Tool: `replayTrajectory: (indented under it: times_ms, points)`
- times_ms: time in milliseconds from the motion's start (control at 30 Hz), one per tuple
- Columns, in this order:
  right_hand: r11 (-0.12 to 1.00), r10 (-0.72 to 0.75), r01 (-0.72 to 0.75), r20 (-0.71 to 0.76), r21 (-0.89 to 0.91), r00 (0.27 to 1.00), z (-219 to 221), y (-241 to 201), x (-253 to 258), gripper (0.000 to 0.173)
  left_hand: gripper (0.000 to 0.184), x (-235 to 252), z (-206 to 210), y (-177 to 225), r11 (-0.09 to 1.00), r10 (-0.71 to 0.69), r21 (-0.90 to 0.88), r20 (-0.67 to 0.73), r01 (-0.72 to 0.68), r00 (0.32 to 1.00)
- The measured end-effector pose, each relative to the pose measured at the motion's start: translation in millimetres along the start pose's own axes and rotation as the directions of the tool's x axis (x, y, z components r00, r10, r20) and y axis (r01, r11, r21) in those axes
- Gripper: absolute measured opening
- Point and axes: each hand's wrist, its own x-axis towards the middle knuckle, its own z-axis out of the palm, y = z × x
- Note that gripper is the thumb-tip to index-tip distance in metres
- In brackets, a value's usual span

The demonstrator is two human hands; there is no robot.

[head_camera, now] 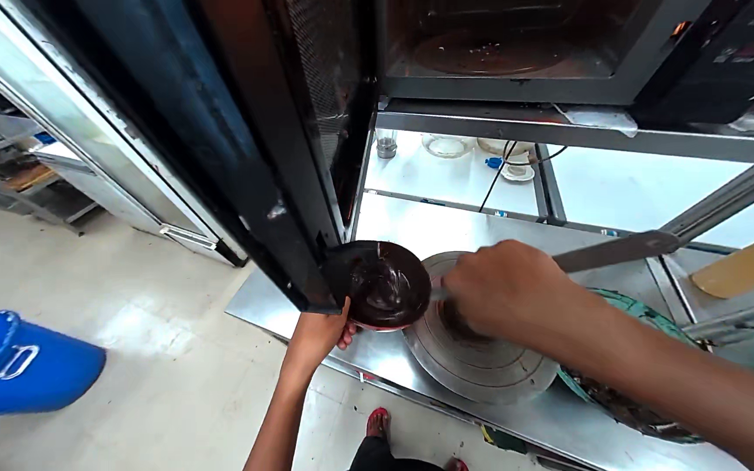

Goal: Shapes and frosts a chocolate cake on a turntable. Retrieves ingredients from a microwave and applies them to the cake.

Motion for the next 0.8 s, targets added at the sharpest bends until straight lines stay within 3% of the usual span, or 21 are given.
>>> replayTrajectory:
  times_ms: [33,133,233,300,433,533,600,700,800]
  points:
    - [0.999,-0.041,0.041,-0.007,0.014,0.999,2.2,-1.2,-2.5,0.009,0.022,2.3,0.7,0.1,1.000,0.004,0.012,0.004,-0.004,1.000]
    - [0.990,-0.135,0.138,-0.207,0.000,0.969,18.3,16.1,12.2,0.006,0.024,5.2,4.6,0.9,0.999,0.035,0.011,0.032,-0.036,0.999]
    - [0.999,0.014,-0.017,-0.085,-0.037,0.996,5.7,26.0,1.2,0.008,0.023,7.4,9.6,5.7,0.998,0.068,-0.012,0.036,-0.067,0.997]
    - [1.000,0.014,-0.014,-0.008,-0.010,1.000,-0.9,18.8,-14.9,0.009,0.023,9.2,15.4,9.5,0.998,0.067,-0.001,0.045,-0.067,0.997]
    - [0.996,-0.083,0.087,-0.176,0.011,0.981,12.6,38.0,0.8,0.009,0.023,8.7,28.0,16.1,0.996,0.085,-0.014,0.114,-0.084,0.990]
    - [0.998,0.060,-0.060,-0.059,-0.002,0.996,3.8,41.4,-15.8,0.008,0.024,7.5,30.1,17.9,0.996,0.090,-0.014,0.097,-0.089,0.991]
    - [0.999,0.019,-0.019,0.008,0.030,1.000,1.6,33.2,-27.0,0.010,0.023,7.6,31.2,20.1,0.996,0.089,0.009,0.090,-0.090,0.992]
    - [0.994,-0.099,0.105,-0.147,0.033,0.984,14.7,43.6,-7.7,0.010,0.023,5.9,32.1,21.5,0.995,0.093,0.036,0.101,-0.097,0.991]
    - [0.999,0.040,-0.041,-0.071,-0.010,0.997,3.2,51.2,-10.2,0.010,0.024,5.0,28.3,24.3,0.995,0.089,0.036,0.081,-0.093,0.993]
